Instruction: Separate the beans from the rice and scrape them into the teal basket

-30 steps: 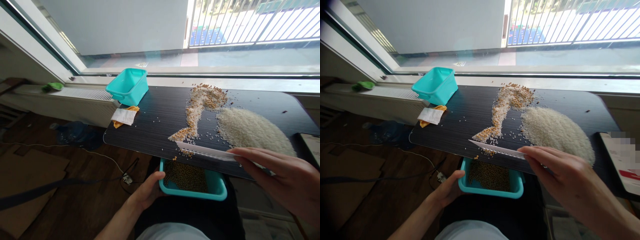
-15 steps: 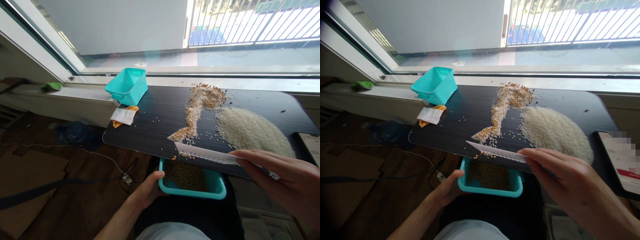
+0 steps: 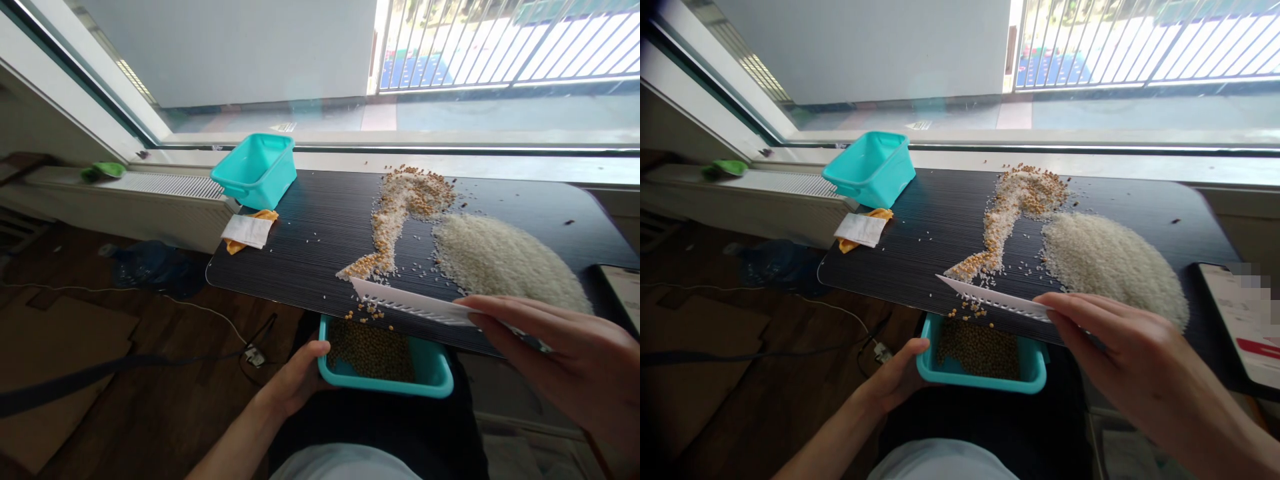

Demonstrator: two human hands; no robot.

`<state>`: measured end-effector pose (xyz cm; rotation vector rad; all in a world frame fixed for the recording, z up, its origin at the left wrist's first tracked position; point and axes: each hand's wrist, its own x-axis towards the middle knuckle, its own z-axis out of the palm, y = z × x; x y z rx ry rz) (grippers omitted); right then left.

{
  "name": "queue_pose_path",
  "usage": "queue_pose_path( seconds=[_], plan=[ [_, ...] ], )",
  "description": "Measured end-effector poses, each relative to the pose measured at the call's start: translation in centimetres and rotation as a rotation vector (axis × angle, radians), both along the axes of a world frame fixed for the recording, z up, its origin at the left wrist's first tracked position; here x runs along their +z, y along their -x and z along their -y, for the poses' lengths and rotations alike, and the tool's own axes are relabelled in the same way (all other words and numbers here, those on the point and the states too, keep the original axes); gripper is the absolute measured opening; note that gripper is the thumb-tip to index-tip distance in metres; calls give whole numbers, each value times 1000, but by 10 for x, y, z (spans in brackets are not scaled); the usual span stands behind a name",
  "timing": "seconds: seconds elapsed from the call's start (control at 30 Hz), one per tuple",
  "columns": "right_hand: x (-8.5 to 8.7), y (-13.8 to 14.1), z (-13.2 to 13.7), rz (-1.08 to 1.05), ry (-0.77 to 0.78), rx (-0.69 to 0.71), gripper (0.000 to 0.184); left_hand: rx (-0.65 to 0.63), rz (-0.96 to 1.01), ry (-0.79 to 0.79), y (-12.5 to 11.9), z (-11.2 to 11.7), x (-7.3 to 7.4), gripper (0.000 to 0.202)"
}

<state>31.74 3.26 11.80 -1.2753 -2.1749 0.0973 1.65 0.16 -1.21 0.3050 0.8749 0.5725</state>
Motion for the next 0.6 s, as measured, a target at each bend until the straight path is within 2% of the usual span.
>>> queue_pose_path(
  seconds=[0.13, 0.33, 0.6],
  plan=[
    [3, 3, 0, -9, 60, 35, 17, 4, 8, 2, -1, 0, 1, 46],
    [5, 8, -1, 13, -2, 25, 15, 1, 1, 0, 0, 0, -1, 44],
    [2, 8, 0, 12, 56, 60, 16, 1, -6, 7, 0, 0, -1, 45]
  ],
)
